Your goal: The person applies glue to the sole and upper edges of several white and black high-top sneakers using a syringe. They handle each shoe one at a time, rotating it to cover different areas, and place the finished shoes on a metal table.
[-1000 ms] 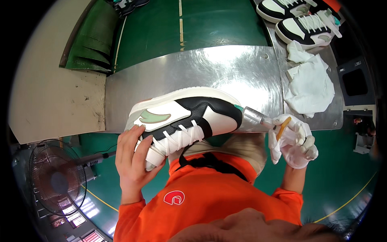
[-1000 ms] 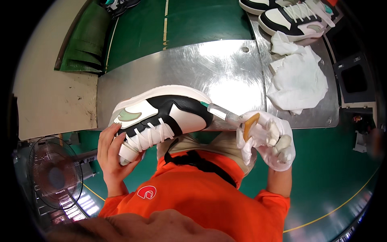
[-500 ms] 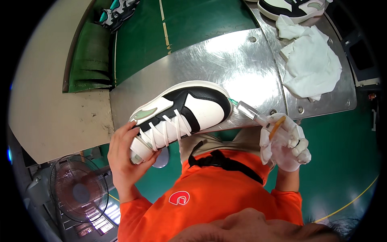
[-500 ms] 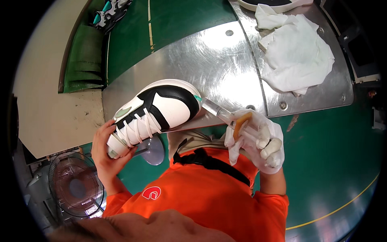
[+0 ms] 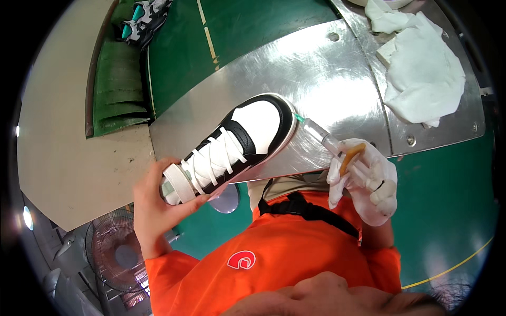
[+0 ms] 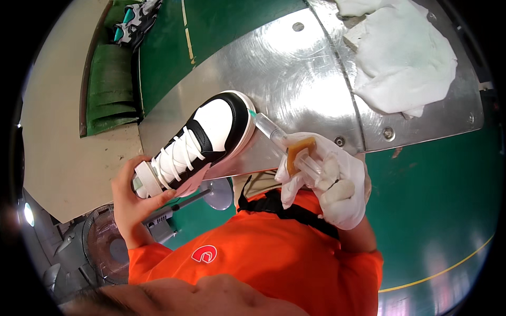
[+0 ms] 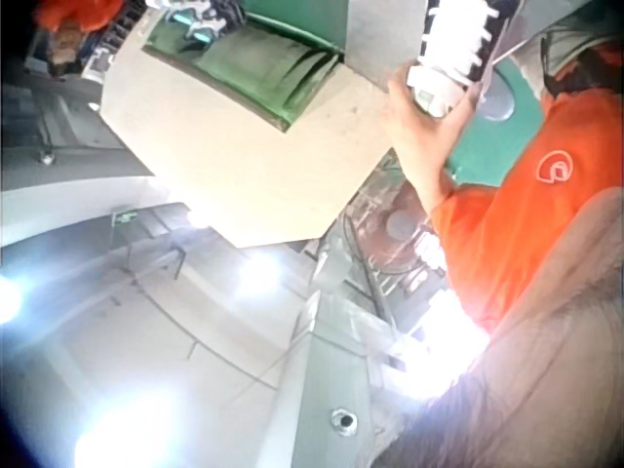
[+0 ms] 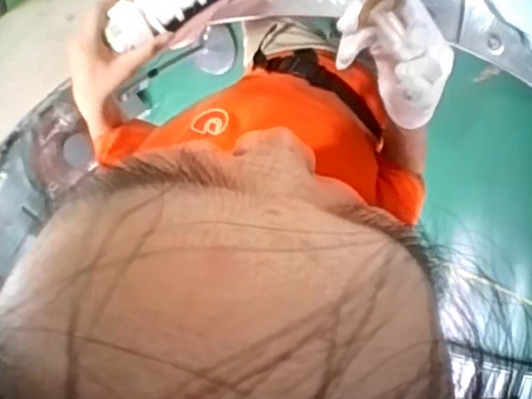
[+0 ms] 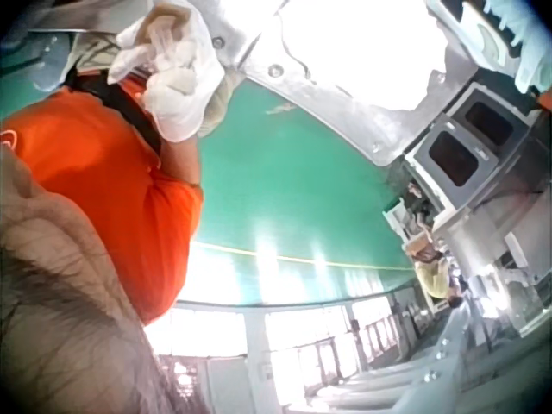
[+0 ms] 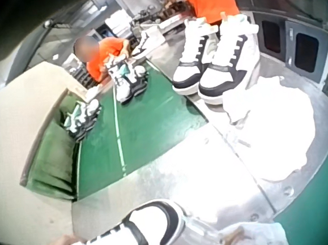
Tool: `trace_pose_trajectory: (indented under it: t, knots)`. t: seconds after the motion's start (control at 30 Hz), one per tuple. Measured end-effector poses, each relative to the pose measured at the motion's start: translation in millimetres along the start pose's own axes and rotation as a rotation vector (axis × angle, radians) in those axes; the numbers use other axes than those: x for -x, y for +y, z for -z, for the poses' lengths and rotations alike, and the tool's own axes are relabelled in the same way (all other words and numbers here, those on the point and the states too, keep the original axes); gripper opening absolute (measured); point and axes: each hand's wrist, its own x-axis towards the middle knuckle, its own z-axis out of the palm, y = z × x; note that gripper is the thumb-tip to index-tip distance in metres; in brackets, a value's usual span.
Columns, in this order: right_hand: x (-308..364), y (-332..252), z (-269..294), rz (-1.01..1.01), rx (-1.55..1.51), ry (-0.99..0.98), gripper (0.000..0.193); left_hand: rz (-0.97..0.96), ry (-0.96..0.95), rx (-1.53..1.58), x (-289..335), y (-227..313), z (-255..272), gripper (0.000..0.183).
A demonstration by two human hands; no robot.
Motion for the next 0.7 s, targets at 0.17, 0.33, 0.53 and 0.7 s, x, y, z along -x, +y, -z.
trace_pose_trajectory:
  t: [0.17,0.33,0.53,0.7]
  knots:
    - [-3.8,10.2,-20.5,0.045,0.063,0.037,0.057,0.013,-0.073,-0.083,12.1,15.4,-0.6,0.063]
    - [-3.1,36.5,-22.7,0.155,0.088,-0.138,0.100,-0.011,-0.251,-0.078,8.5,17.8,10.6,0.073]
    - [10.6,58.7,-49.6,0.163,0.187,-0.066,0.099,-0.288,-0.762,0.152,-51.0,-14.6,51.6,0.090]
    - [17.6,62.0,-71.5,0.080,0.463,0.083,0.089,-0.274,-0.626,0.136,-142.0,-3.9,-15.2,0.074]
